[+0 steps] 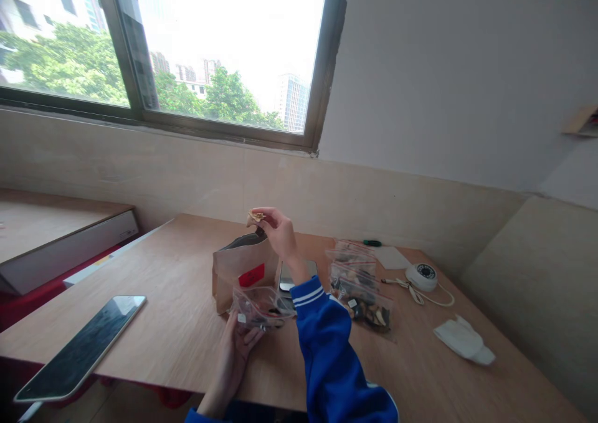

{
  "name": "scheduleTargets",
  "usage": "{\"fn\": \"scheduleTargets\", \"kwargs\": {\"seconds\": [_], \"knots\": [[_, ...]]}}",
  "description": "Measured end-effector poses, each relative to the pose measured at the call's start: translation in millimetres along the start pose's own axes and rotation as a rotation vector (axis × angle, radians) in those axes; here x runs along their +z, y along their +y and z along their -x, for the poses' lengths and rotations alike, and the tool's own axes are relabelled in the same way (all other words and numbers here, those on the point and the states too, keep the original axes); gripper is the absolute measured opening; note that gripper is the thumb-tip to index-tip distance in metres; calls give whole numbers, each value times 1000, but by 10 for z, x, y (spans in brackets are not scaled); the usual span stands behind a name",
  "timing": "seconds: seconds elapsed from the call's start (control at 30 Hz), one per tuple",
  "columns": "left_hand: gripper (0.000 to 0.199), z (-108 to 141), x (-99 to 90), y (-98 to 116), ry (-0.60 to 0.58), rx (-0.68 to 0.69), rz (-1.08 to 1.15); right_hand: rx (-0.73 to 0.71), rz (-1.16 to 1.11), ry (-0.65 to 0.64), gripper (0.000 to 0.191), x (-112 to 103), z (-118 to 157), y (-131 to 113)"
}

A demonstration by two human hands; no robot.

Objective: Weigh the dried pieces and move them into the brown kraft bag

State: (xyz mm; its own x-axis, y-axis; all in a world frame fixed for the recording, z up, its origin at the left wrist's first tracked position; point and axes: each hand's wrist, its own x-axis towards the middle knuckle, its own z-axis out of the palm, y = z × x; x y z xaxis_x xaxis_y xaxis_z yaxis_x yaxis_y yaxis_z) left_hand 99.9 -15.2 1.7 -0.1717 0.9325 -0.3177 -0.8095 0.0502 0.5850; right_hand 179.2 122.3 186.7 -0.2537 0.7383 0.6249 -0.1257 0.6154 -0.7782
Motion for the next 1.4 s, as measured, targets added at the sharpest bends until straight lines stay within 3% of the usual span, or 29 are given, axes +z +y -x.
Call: {"fn": "scheduleTargets", "kwargs": {"seconds": [0.13, 0.27, 0.67, 0.87, 0.97, 1.03, 1.1, 1.17, 1.23, 1.3, 1.4], "knots": [[71, -16, -30, -16, -11, 14, 4, -7, 51, -85, 17, 42, 44, 33], [75, -44, -65, -37, -33, 33, 6, -47, 108, -77, 17, 22, 138, 30], [57, 32, 73, 50, -2, 7, -12, -251, 405, -233, 28, -131, 272, -36], [61, -4, 50, 31, 11, 16, -8, -215, 787, -282, 32, -108, 348, -132], [58, 2, 49, 37, 44, 31, 15, -195, 860, -212, 45, -111, 432, -160], [53, 21, 55, 53, 73, 98, 61, -201, 789, -66, 49, -139, 524, -140], [48, 40, 54, 67, 114, 216, 113, -171, 672, 110, 42, -184, 650, -54], [45, 52, 43, 70, 172, 314, 135, -77, 596, 171, 34, -227, 805, 115], [43, 62, 32, 65, 224, 352, 120, 57, 609, 43, 32, -243, 971, 350], [42, 78, 34, 60, 247, 374, 97, 151, 665, -220, 33, -215, 1125, 605], [42, 112, 72, 66, 273, 426, 54, 153, 775, -511, 33, -90, 1289, 919]]}}
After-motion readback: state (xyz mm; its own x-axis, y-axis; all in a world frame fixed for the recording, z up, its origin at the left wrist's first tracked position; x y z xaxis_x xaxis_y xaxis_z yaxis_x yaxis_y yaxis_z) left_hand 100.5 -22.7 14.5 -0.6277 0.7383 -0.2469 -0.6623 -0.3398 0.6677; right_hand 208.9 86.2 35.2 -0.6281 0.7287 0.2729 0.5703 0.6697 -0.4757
